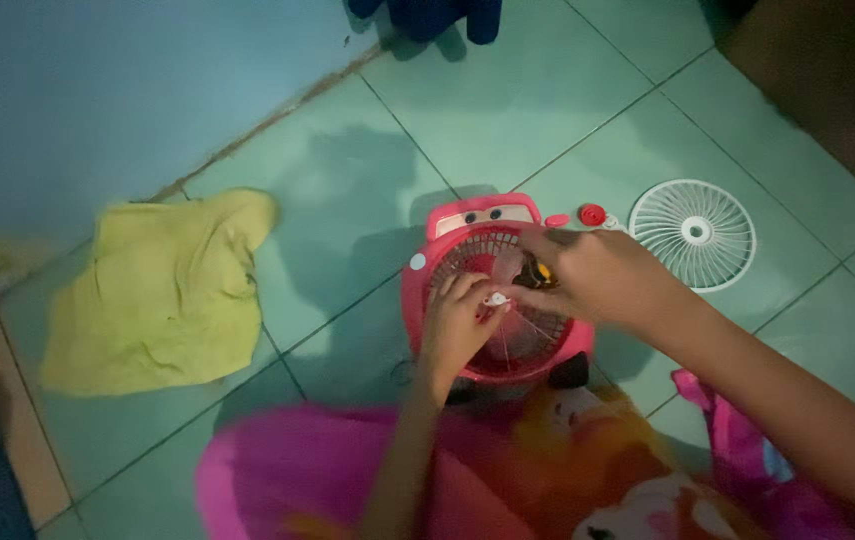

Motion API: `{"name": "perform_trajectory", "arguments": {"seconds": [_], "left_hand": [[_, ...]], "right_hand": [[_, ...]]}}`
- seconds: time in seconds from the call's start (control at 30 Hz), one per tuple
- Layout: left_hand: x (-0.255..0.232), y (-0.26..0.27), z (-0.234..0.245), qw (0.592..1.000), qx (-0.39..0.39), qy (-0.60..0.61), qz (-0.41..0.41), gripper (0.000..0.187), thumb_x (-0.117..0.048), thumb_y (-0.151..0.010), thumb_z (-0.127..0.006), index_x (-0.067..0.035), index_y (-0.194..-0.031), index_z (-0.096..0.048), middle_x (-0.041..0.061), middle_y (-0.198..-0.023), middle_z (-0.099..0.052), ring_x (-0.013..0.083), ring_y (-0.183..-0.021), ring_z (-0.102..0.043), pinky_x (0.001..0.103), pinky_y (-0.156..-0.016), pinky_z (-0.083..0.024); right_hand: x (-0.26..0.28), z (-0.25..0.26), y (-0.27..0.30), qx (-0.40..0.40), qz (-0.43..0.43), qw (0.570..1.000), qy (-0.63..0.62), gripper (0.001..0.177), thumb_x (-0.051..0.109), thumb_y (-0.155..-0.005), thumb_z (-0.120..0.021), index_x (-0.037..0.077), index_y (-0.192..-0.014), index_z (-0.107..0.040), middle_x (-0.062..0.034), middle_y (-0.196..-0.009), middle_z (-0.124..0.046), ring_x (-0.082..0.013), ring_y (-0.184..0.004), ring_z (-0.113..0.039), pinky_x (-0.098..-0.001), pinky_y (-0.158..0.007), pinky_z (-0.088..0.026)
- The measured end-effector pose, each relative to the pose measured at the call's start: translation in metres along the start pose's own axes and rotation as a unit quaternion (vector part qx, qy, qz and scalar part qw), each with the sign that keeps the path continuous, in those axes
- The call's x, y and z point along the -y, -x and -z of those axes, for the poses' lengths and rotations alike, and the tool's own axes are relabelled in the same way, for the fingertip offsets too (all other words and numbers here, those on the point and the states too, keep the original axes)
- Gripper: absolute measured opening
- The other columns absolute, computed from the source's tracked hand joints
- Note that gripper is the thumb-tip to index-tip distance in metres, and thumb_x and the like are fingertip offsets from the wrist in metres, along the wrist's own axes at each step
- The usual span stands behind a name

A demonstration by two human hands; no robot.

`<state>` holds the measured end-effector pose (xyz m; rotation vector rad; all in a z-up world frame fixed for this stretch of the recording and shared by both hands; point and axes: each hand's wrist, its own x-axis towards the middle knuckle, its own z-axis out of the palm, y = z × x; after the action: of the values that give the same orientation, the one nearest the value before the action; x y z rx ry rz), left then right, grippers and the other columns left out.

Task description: The person sits on the floor and uses a screwdriver to remove and reattach screws on a pink toy fan. They manipulate the fan blades and housing, then flip the fan over to work on the back side.

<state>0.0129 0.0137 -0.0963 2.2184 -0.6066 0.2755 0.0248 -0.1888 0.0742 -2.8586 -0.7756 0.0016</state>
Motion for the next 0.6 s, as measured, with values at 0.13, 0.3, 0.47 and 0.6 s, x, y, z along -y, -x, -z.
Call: {"name": "perform_trajectory", "arguments": {"seconds": [0.13,0.3,0.47,0.6], "left_hand": [[-0.002,0.001,0.000,1.000,0.006,0.014,0.016,0.028,-0.029,-0.088,-0.080,-0.009,-0.108,-0.074,0.008,-0.116,-0.067,0.0307,-0.112,-0.061,0.046,-0.098,-0.049],[0.001,0.003,0.000,1.000,0.002,0.005,0.001,0.029,-0.030,-0.091,-0.077,-0.010,-0.110,-0.074,0.007,-0.118,-0.067,0.0299,-0.116,-0.061,0.046,-0.100,-0.049],[0.003,0.004,-0.001,1.000,0.015,-0.016,0.016,0.031,-0.032,-0.091,-0.077,-0.011,-0.113,-0.074,0.009,-0.120,-0.067,0.0314,-0.118,-0.060,0.048,-0.103,-0.046],[0.001,0.001,0.002,1.000,0.019,-0.011,0.010,0.038,-0.031,-0.089,-0.079,-0.011,-0.120,-0.071,0.011,-0.122,-0.065,0.0326,-0.118,-0.058,0.049,-0.102,-0.045]], "right_hand": [[-0.005,-0.002,-0.002,-0.033,0.055,0.997,-0.040,0.045,0.038,-0.083,-0.076,0.003,-0.106,-0.061,-0.0142,-0.072,-0.070,-0.0353,-0.061,-0.070,-0.0435,-0.055,-0.057],[-0.005,-0.001,0.005,-0.033,0.041,0.998,-0.024,0.045,0.037,-0.083,-0.076,0.005,-0.112,-0.064,-0.0138,-0.070,-0.071,-0.0340,-0.054,-0.069,-0.0430,-0.050,-0.056],[-0.007,0.012,0.010,-0.038,0.009,0.998,-0.045,0.047,0.037,-0.083,-0.076,0.006,-0.117,-0.064,-0.0129,-0.073,-0.072,-0.0302,-0.056,-0.071,-0.0409,-0.051,-0.057],[-0.015,0.017,0.012,0.064,-0.111,0.992,0.005,0.045,0.046,-0.089,-0.074,0.012,-0.118,-0.067,-0.0098,-0.074,-0.071,-0.0224,-0.060,-0.073,-0.0365,-0.051,-0.059]]}}
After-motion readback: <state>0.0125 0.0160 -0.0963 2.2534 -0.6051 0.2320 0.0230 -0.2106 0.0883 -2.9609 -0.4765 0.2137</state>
